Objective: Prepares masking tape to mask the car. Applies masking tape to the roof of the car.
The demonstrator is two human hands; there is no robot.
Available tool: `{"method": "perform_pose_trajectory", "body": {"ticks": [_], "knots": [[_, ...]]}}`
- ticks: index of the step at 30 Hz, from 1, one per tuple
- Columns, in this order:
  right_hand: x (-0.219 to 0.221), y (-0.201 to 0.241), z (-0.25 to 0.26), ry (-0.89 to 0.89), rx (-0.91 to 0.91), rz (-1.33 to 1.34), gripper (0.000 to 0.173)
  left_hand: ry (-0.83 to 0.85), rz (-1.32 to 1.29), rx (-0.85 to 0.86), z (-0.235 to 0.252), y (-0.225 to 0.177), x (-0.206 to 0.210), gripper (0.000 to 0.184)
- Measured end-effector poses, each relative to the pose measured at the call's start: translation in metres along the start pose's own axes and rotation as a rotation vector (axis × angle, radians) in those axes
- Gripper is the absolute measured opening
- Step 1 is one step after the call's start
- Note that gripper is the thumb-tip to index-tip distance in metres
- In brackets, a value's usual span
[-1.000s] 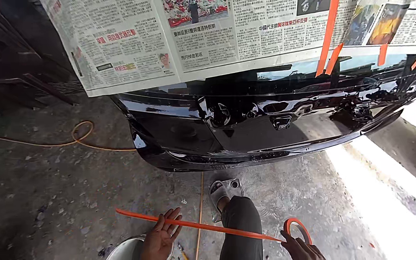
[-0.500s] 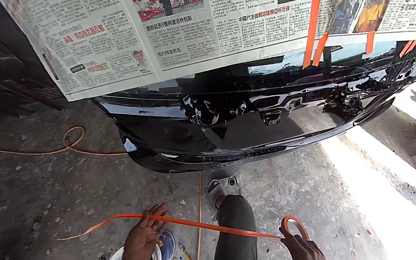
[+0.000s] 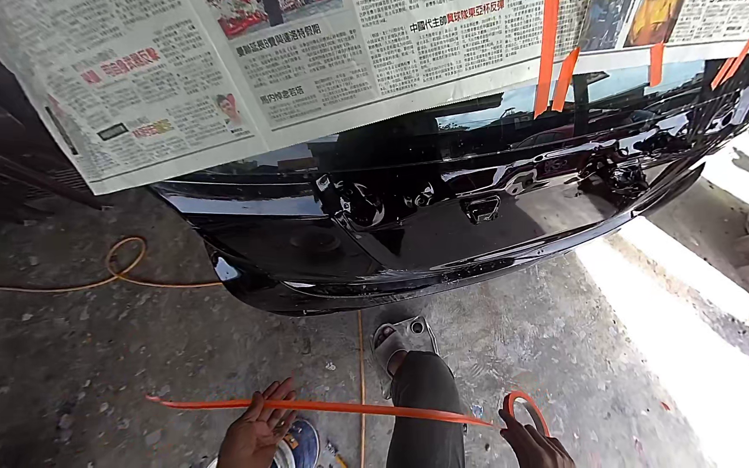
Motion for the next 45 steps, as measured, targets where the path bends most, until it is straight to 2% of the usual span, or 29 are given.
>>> {"method": "perform_pose_trajectory", "body": {"ticks": [5,11,14,20,25,30,34,39,45], "knots": [[-0.011,0.004,0.008,-0.051,0.026,-0.014,0.033,-0.001,-0.009,0.035,0.006,-0.015,0.001,0.043],[-0.049,0.036,0.030,-0.211,-0.141,-0.121,0.031,0.001,0.032,0.094,0.024,-0.047,-0.011,0.043],[-0.038,0.032,0.029,-0.173,-0.127,-0.090,0.031,-0.004,0.050,0.081,0.021,-0.046,-0.014,0.043],[-0.009,0.014,0.016,-0.035,0.023,0.037,0.032,-0.023,0.079,0.047,0.022,-0.029,-0.022,0.044],[-0.006,0.009,0.016,-0.025,0.086,0.046,0.033,-0.001,0.052,0.080,0.025,-0.036,-0.022,0.044],[-0.033,0.036,0.031,-0.140,-0.070,0.008,0.031,-0.007,0.012,0.155,0.031,-0.073,-0.029,0.043],[-0.032,0.044,0.033,-0.167,-0.130,-0.011,0.031,-0.016,0.039,0.156,0.040,-0.079,-0.041,0.043],[-0.015,0.028,0.024,-0.102,-0.037,0.064,0.032,-0.016,0.079,0.126,0.040,-0.067,-0.046,0.044],[0.003,0.003,0.016,0.090,0.112,0.142,0.035,-0.023,0.095,0.111,0.039,-0.061,-0.049,0.044]]}}
Point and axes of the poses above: each hand's wrist, its own z-axis towards the middle knuckle, its own x-axis out of the palm, y = z × x, the point moved 7 cm from there along z, towards the middle knuckle, and after that the axes turned 5 degrees about x, right-handed, at the moved point
